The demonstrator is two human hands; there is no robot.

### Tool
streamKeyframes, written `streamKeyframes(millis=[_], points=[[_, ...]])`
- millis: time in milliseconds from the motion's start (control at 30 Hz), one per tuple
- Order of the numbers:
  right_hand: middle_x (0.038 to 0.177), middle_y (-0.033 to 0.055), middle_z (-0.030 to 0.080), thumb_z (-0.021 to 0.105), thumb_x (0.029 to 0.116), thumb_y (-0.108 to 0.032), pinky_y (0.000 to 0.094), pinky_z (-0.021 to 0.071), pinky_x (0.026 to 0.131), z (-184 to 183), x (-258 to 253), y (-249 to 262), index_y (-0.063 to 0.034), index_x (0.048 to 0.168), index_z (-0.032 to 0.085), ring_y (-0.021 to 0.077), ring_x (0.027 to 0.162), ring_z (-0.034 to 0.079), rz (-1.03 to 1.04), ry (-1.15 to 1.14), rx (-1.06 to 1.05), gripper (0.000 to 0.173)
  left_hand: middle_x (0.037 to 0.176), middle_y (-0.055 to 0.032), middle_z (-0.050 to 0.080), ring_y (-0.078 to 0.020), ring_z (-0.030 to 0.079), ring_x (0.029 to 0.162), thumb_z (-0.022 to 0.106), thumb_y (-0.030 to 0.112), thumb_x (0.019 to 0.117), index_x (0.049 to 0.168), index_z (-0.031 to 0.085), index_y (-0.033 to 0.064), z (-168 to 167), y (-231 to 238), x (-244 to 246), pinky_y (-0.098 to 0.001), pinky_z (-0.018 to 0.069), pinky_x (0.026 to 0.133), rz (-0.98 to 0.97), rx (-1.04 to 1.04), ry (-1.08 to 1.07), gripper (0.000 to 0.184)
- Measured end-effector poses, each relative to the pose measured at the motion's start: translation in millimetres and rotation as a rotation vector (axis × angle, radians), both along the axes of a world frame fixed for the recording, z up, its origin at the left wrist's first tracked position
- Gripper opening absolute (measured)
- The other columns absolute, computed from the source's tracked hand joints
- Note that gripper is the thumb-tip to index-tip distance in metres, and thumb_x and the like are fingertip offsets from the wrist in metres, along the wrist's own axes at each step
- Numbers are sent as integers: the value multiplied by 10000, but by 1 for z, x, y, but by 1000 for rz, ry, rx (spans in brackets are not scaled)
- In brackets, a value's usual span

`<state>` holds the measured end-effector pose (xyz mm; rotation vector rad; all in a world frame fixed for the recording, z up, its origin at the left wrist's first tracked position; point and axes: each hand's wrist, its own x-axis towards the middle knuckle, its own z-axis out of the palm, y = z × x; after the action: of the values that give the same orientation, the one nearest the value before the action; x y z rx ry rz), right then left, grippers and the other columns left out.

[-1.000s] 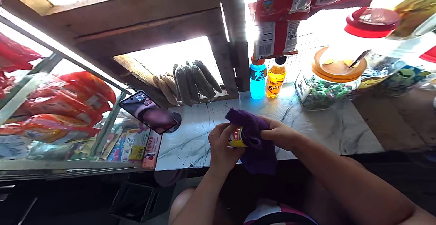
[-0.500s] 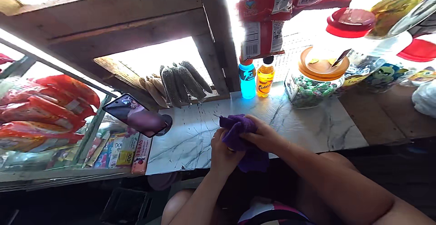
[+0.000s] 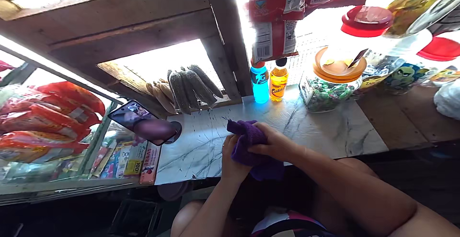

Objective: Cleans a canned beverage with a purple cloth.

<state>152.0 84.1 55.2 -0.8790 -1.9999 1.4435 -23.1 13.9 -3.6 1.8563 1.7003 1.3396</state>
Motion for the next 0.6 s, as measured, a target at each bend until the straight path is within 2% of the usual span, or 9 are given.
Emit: streamKeyframes(millis=[100,200,300,467,533,600], points=[[1157,166,656,640,985,-347,421,520,973,-5,-7,-8,7,1186,619,227,1095,642,-164,-18,172,407,1136,-174,691,-285,647,1115,845,376,725,1146,679,-27,-5,1,0,-533,504,988,-6,-13,-21,606],[1069,167,672,588,1013,-233,394,529,943,-10,-8,-5,30,1115,634,222,1034,658,-250,17,234,287,1109,-197,682,-330,641,1091,812,343,716,1128,676,-32,-3,3,2,-598,479,956,-15,-14,18,573],[1050,162,676,581,1008,-174,349,526,928,-15,-4,6,45,1110,643,176,1009,654,-214,88,206,249,1154,-190,674,-321,631,1121,807,320,718,1159,677,-12,2,6,0,-589,475,969,-38,-24,24,567],[1222,102,654,572,1029,-211,305,512,994,-6,5,11,-17,1313,600,100,1113,628,-98,154,-169,346,1196,-199,666,-302,625,1158,832,286,713,1212,650,-48,8,9,-9,-530,483,1020,-116,-79,-38,628],[1232,95,645,653,978,-184,289,534,970,2,8,11,-14,1344,564,85,1083,640,-6,180,-306,413,1182,-185,674,-261,636,1141,839,288,706,1232,639,-50,10,10,-13,-460,510,1009,-141,-65,-48,657],[1287,114,614,749,889,-178,305,541,975,5,11,13,-27,1365,536,109,1111,637,114,159,-352,543,1165,-182,684,-255,646,1128,842,295,747,1224,642,-47,13,11,-16,-437,515,1009,-159,-67,-4,620]])
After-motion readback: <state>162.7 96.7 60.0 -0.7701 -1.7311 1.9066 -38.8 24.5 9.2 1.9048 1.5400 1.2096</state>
